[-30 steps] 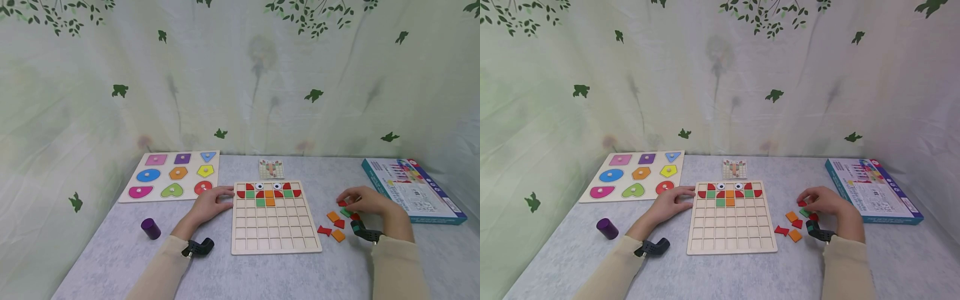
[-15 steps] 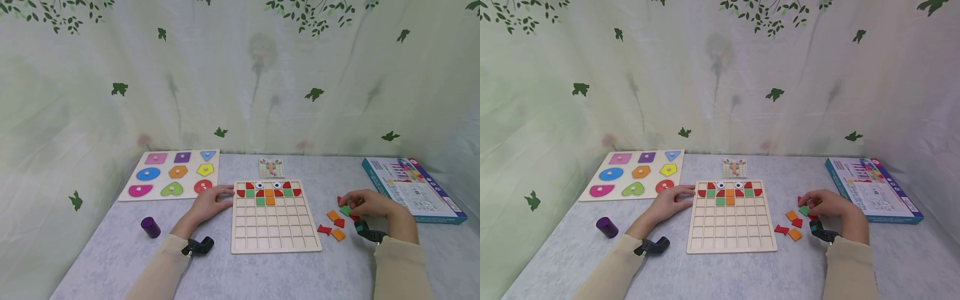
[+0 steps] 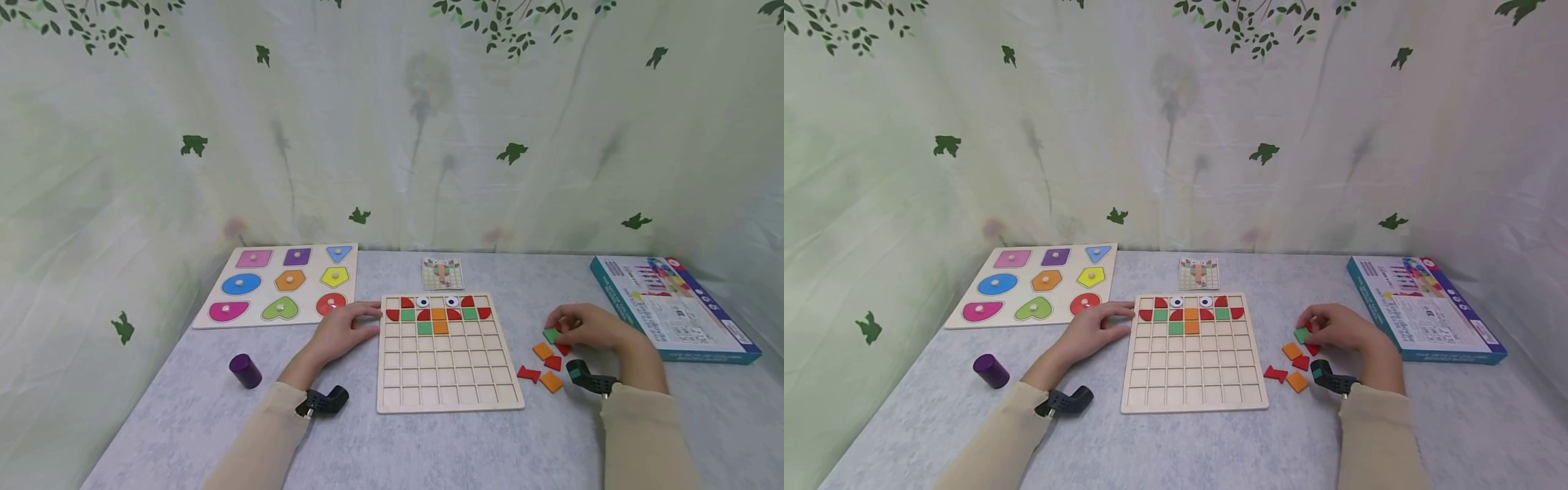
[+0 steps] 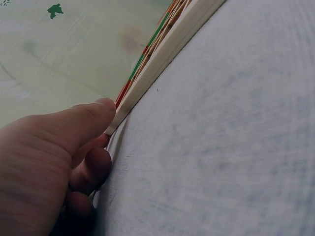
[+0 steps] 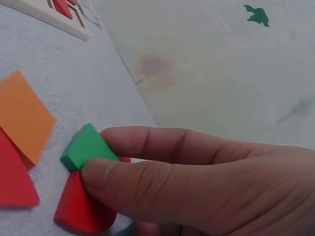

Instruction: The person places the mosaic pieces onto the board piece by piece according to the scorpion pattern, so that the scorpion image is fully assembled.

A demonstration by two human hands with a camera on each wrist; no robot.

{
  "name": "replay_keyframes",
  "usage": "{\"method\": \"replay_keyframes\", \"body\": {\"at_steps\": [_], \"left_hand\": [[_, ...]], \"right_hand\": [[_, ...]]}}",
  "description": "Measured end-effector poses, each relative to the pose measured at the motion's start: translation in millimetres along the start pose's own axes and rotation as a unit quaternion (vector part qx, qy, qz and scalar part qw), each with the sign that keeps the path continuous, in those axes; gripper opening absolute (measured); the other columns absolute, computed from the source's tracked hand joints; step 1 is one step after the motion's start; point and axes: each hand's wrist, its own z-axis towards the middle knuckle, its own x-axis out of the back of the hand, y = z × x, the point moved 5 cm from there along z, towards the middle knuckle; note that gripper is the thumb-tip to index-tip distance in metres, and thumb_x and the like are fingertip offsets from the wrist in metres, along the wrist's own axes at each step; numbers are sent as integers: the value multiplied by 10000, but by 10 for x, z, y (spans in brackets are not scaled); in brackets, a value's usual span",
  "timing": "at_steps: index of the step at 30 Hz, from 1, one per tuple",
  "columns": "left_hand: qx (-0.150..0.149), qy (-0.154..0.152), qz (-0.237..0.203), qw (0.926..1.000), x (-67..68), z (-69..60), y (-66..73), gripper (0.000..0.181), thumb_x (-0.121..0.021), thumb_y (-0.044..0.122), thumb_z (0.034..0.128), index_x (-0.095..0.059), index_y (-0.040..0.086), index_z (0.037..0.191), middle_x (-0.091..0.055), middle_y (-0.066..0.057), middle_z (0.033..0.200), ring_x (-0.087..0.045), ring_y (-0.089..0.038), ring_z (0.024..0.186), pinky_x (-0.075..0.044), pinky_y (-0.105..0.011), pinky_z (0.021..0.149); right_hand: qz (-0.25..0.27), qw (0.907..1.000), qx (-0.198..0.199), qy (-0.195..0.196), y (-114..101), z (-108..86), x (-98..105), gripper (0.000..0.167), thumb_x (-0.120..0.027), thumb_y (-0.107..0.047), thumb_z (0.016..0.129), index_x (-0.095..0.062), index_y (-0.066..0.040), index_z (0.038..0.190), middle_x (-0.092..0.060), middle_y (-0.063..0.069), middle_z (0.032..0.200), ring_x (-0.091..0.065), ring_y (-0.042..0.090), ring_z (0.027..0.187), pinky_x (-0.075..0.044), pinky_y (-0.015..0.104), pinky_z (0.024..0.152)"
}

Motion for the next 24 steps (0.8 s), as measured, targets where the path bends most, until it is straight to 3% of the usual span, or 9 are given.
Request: {"method": "replay_keyframes", "body": {"at_steps": [24], "left_hand": [[11, 57, -149, 9999, 5, -16, 1, 267, -731, 254, 911, -731, 246, 1178, -631, 84, 1392, -511, -119, 770, -419, -266, 714]], "right_hand": [[-20, 9942, -34, 1078, -344, 355, -224, 206, -710, -164, 913, -602, -88, 1071, -584, 93, 955, -548, 240, 898, -484, 271, 708]]}}
